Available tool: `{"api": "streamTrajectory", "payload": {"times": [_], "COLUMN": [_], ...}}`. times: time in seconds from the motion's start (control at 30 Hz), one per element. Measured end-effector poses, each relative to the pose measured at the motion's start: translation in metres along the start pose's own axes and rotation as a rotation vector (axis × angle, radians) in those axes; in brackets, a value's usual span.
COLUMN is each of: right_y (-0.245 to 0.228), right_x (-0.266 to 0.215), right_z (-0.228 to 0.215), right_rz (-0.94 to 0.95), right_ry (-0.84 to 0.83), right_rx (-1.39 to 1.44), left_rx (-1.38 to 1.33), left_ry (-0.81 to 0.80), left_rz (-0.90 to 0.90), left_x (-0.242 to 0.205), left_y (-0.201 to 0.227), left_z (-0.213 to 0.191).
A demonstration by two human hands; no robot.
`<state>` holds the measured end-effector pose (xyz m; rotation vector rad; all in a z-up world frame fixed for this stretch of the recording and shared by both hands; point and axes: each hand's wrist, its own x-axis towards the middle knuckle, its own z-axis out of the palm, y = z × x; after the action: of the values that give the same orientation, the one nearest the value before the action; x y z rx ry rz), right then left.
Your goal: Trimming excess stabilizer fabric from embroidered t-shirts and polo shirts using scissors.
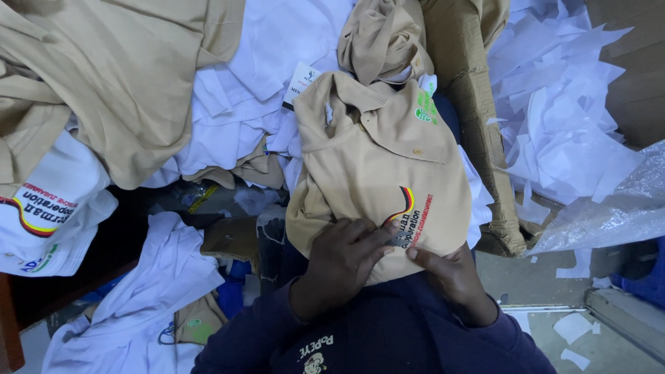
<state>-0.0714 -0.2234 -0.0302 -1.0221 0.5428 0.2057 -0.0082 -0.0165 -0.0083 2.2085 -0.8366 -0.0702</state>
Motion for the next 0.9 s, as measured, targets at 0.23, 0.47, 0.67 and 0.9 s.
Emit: {"api": "streamTrajectory", "payload": {"times": [0.23, 0.47, 0.67, 0.9], "right_y": [0.003, -0.012, -0.010, 0.022], "right_x": [0.000, -0.001, 0.009, 0.032], "right_z": [-0.004, 0.003, 0.006, -0.030], "right_rz": [0.020, 0.056, 0.106, 0.163], "right_ry": [-0.006, 0.027, 0.065, -0.006], "right_rx": [-0.039, -0.220, -0.378, -0.567], "left_rx": [-0.130, 0.054, -0.255, 0.020], "left_ry": [0.083, 0.141, 0.372, 0.687], "left_rz": [-0.092, -0.033, -0.299, -0.568], "left_x": [-0.002, -0.003, -0.010, -0.080], "left_y": [-0.004, -0.012, -0.035, -0.084], "left_z": [0.003, 0.009, -0.043, -0.109]}}
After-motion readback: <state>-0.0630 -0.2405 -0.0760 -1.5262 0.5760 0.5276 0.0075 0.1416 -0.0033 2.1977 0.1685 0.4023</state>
